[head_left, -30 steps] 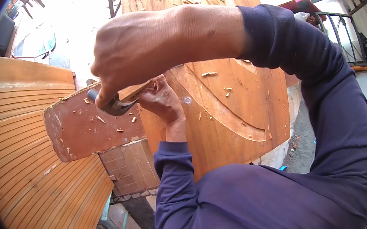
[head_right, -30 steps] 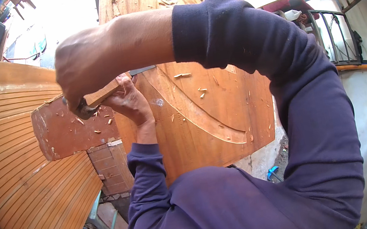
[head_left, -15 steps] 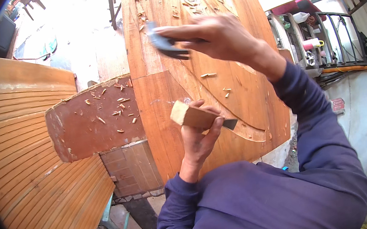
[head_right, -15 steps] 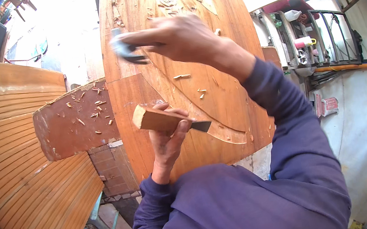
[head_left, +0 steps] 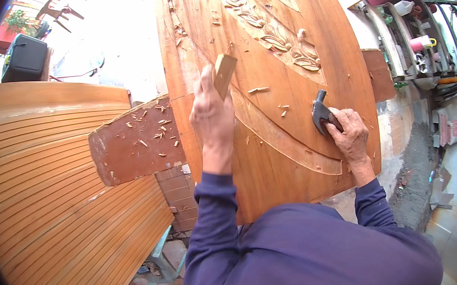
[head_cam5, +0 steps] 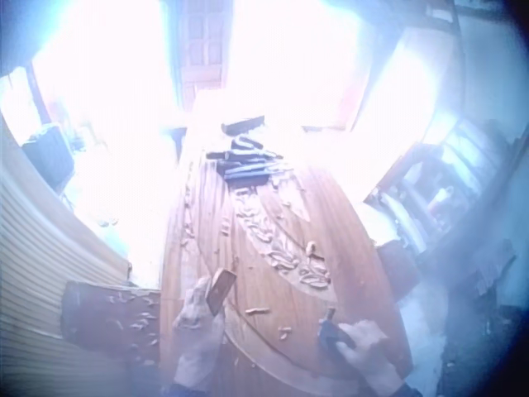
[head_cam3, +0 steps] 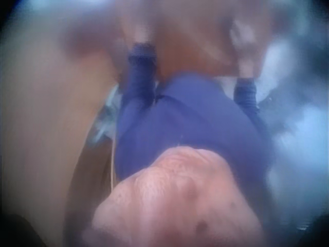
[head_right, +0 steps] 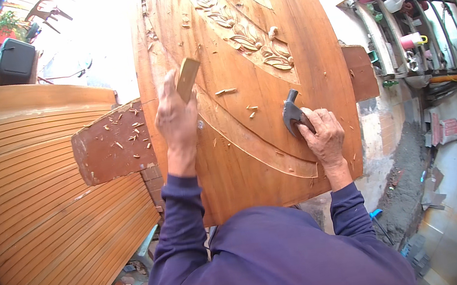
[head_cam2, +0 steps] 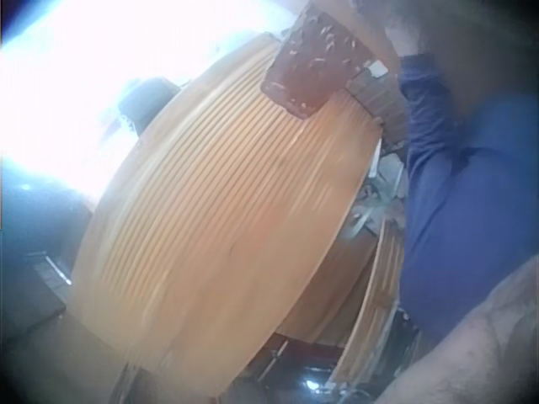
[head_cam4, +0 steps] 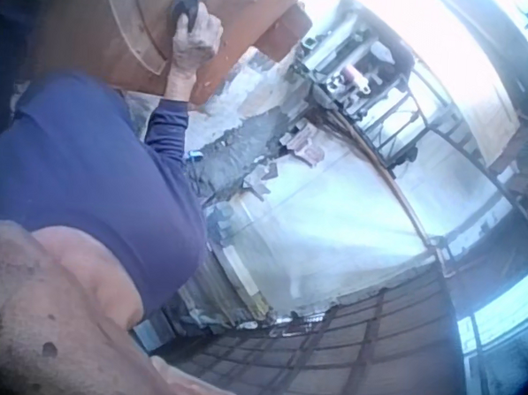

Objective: The person carves a decorative pattern into a wooden panel using a chisel and a hammer, repeatedly striking the chisel to remove wood chips.

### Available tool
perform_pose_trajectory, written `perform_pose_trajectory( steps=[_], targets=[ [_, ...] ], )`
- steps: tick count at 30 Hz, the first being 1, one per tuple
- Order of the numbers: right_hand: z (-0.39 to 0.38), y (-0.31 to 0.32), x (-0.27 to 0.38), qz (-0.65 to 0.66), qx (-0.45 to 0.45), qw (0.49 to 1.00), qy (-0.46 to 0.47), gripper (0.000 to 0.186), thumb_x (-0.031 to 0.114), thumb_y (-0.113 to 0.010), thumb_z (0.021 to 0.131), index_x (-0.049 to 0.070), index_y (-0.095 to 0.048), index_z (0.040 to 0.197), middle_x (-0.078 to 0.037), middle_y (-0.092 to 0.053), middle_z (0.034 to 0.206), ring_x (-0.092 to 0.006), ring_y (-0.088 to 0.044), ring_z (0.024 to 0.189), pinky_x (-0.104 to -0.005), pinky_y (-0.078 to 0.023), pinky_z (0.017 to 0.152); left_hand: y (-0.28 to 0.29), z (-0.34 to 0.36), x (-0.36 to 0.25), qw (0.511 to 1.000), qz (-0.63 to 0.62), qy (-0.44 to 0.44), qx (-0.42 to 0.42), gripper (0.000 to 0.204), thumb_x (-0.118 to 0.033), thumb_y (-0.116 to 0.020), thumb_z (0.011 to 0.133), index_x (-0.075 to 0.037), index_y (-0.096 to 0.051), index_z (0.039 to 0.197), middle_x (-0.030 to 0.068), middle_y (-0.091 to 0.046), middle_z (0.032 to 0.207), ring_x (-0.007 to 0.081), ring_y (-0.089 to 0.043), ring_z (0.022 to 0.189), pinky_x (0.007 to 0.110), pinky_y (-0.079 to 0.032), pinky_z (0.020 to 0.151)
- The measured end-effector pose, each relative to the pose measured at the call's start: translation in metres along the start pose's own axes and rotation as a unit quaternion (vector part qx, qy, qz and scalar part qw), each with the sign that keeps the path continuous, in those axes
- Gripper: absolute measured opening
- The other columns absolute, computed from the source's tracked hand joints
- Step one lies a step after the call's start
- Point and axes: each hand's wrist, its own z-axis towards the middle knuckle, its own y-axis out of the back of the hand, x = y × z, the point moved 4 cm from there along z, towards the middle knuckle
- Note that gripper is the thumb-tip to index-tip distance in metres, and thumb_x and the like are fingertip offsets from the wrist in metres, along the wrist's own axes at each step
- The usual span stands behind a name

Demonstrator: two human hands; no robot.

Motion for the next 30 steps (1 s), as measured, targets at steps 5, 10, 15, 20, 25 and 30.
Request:
perform_pose_trajectory(
  steps=[5, 10, 15, 20, 25, 30],
  targets=[
    [0.001, 0.005, -0.005, 0.025, -0.007, 1.0, 0.008, 0.044, 0.024, -0.086, 0.085, 0.013, -0.077, 0.127, -0.006, -0.067, 0.118, -0.0277, -0.064, 0.112, -0.0449, -0.05, 0.097, -0.021, 0.036, 0.002, 0.995, 0.058, 0.07, 0.046, 0.083, -0.017, -0.082, 0.09, -0.021, -0.045, 0.164, 0.0166, -0.077, 0.128, 0.0381, -0.078, 0.104, 0.048, -0.064, 0.09],
    [-0.012, 0.016, -0.004, 0.031, -0.052, 0.998, 0.025, 0.049, 0.031, -0.084, 0.091, 0.013, -0.074, 0.136, -0.009, -0.067, 0.123, -0.031, -0.062, 0.118, -0.0471, -0.047, 0.104, -0.028, 0.054, -0.011, 0.988, 0.111, 0.06, 0.092, 0.087, -0.014, -0.078, 0.091, -0.022, -0.04, 0.168, 0.0178, -0.08, 0.11, 0.0368, -0.079, 0.092, 0.046, -0.065, 0.089],
    [-0.029, 0.014, 0.032, 0.038, -0.085, 0.994, 0.057, 0.055, 0.037, -0.08, 0.096, 0.011, -0.069, 0.144, -0.011, -0.067, 0.126, -0.0334, -0.061, 0.12, -0.049, -0.046, 0.108, -0.031, 0.077, 0.042, 0.987, 0.145, 0.008, 0.066, 0.083, -0.012, -0.075, 0.091, -0.023, -0.042, 0.167, 0.0172, -0.082, 0.102, 0.0286, -0.081, 0.086, 0.045, -0.067, 0.083],
    [-0.057, 0.019, 0.062, 0.108, -0.092, 0.987, 0.07, 0.059, 0.039, -0.078, 0.098, 0.007, -0.066, 0.146, -0.013, -0.068, 0.132, -0.0332, -0.061, 0.125, -0.05, -0.047, 0.109, 0.012, 0.089, 0.068, 0.996, 0.041, 0.074, 0.036, 0.072, -0.013, -0.072, 0.094, -0.016, -0.048, 0.162, 0.0191, -0.081, 0.11, 0.0294, -0.081, 0.091, 0.046, -0.067, 0.086],
    [-0.08, -0.024, 0.126, 0.232, -0.027, 0.972, 0.013, 0.066, 0.044, -0.077, 0.099, 0.007, -0.062, 0.151, -0.016, -0.065, 0.144, -0.0359, -0.059, 0.136, -0.0522, -0.043, 0.117, 0.082, 0.029, 0.101, 0.997, -0.058, 0.034, -0.022, 0.055, -0.027, -0.077, 0.1, -0.004, -0.055, 0.144, 0.0195, -0.08, 0.111, 0.0259, -0.079, 0.092, 0.04, -0.064, 0.079],
    [-0.08, -0.048, 0.172, 0.068, -0.031, 0.997, -0.008, 0.079, 0.058, -0.068, 0.101, 0.008, -0.053, 0.16, -0.021, -0.053, 0.159, -0.0414, -0.049, 0.148, -0.0546, -0.036, 0.126, 0.154, -0.065, 0.172, 0.971, -0.203, 0.089, -0.089, 0.033, -0.026, -0.078, 0.104, -0.006, -0.057, 0.119, 0.0069, -0.069, 0.09, 0.0122, -0.064, 0.069, 0.029, -0.05, 0.058]
  ],
)
